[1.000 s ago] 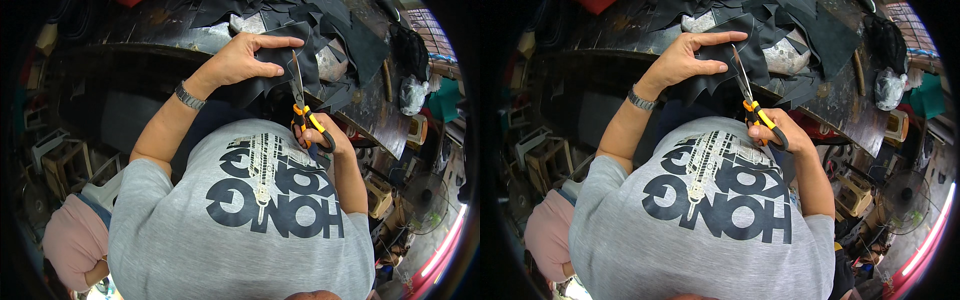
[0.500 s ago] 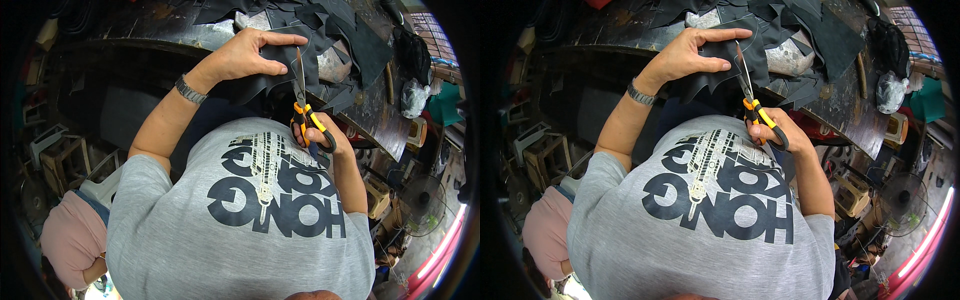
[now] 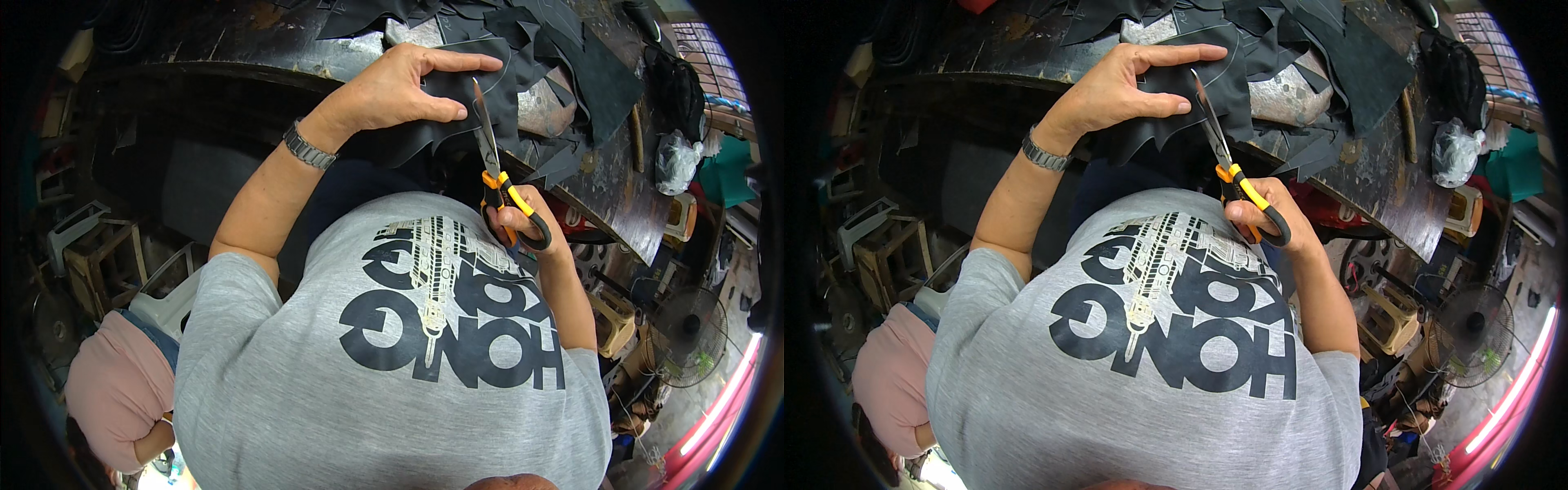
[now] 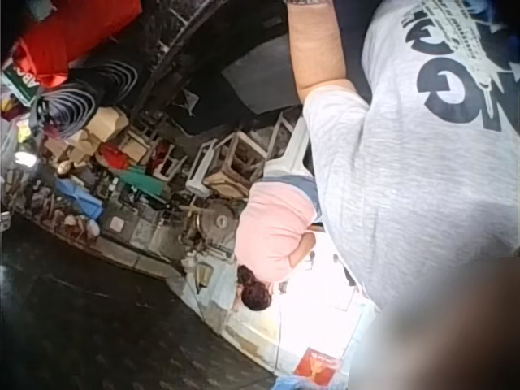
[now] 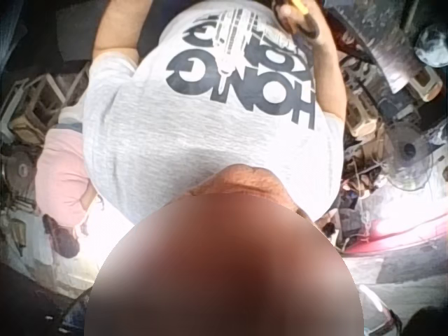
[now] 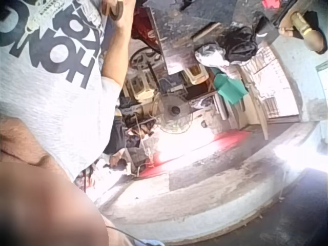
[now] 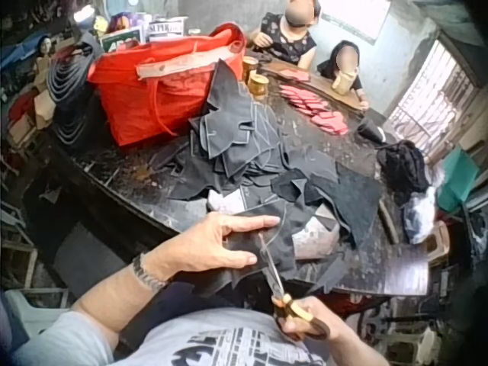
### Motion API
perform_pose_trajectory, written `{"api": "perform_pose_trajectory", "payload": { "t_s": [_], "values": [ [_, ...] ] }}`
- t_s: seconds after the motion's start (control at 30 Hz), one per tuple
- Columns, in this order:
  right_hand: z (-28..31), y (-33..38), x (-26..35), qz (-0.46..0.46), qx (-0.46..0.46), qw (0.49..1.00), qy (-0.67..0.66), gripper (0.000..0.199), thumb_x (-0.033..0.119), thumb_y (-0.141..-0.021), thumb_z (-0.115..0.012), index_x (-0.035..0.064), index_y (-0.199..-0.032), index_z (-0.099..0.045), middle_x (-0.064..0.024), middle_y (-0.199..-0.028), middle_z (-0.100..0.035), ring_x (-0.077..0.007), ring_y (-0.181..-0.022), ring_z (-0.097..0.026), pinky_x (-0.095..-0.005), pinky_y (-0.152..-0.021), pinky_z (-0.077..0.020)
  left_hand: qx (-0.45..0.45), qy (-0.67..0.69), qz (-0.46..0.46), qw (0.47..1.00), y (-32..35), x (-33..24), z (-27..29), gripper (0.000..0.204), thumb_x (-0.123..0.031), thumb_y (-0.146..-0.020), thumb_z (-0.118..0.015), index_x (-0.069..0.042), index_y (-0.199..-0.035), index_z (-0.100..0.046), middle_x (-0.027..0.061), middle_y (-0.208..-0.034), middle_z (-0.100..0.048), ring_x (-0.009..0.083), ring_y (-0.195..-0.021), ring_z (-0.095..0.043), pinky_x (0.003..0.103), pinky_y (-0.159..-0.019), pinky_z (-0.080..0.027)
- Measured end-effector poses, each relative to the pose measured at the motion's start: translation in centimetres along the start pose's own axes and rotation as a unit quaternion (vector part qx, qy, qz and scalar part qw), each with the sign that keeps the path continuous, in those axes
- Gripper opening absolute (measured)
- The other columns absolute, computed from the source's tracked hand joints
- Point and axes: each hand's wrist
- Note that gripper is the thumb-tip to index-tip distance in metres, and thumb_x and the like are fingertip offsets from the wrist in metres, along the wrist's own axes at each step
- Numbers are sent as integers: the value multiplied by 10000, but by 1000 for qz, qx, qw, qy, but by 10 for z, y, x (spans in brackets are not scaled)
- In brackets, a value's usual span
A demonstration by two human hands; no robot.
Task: The person uses shears to cut black leather pieces on a workbench. They repeatedly pick up pieces, trim along marked lines, and set the cut pieces aside. The workspace contains scattered leather scraps and tools.
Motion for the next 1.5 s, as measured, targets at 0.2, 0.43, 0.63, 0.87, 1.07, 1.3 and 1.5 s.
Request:
{"api": "perform_pose_trajectory", "payload": {
  "t_s": [0.2, 0.43, 0.63, 0.87, 1.07, 1.3, 1.5],
  "values": [
    [-3, 5, 1, -7, -15, 1000, -16, 546, 555, -755, -783, 46, -710, -591, 2, -542, -500, -85, -406, -483, -204, -387, -364, 3, 19, 34, 999, 1, -4, 1, 556, -49, -777, -723, -122, -1319, -622, 85, -1026, -728, 147, -930, -704, 275, -929, -519],
    [-1, 3, 2, -32, -9, 999, 36, 586, 605, -736, -777, 45, -733, -606, -2, -548, -524, -92, -426, -521, -193, -420, -403, -3, 42, 71, 997, 2, -10, 1, 545, -64, -751, -710, -121, -1289, -648, 97, -1015, -733, 173, -951, -705, 326, -1015, -471],
    [-1, -5, 4, -13, 3, 999, 37, 685, 703, -692, -735, 35, -765, -604, -13, -594, -541, -100, -499, -557, -215, -476, -436, 29, 33, 72, 996, 1, -12, -3, 572, -86, -740, -707, -120, -1307, -634, 91, -977, -735, 185, -955, -700, 342, -1045, -445],
    [-9, -7, -4, 12, 12, 997, -73, 570, 581, -750, -746, 38, -654, -600, -19, -545, -511, -101, -447, -505, -224, -424, -377, 24, 32, 70, 997, 3, -9, -4, 609, -82, -734, -708, -114, -1334, -610, 85, -1010, -732, 191, -976, -694, 330, -1047, -434],
    [-12, -5, -5, 9, 21, 989, -149, 555, 543, -768, -744, 26, -643, -582, -23, -533, -501, -93, -396, -476, -208, -374, -351, -1, 15, 51, 999, 3, -6, -6, 628, -100, -742, -725, -105, -1355, -588, 105, -1113, -712, 191, -1056, -666, 318, -1041, -436],
    [-16, -4, -16, -15, 26, 961, -276, 539, 491, -772, -770, -16, -784, -587, -26, -546, -517, -72, -377, -480, -175, -365, -377, -12, 41, 39, 998, 5, -6, -8, 624, -50, -789, -730, -88, -1385, -548, 111, -1231, -661, 151, -1067, -641, 269, -981, -474],
    [-14, -10, -37, 5, 102, 920, -378, 634, 534, -828, -717, -41, -1032, -546, -45, -606, -540, -80, -384, -485, -167, -403, -409, -51, 75, 35, 995, 8, -7, -18, 649, -39, -803, -735, -42, -1409, -503, 117, -1270, -634, 127, -1071, -626, 257, -972, -480]
  ]
}}
Point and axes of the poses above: each hand's wrist, its own y-axis away from the middle knuckle, its own z-axis out of the back of the hand, x = y × z
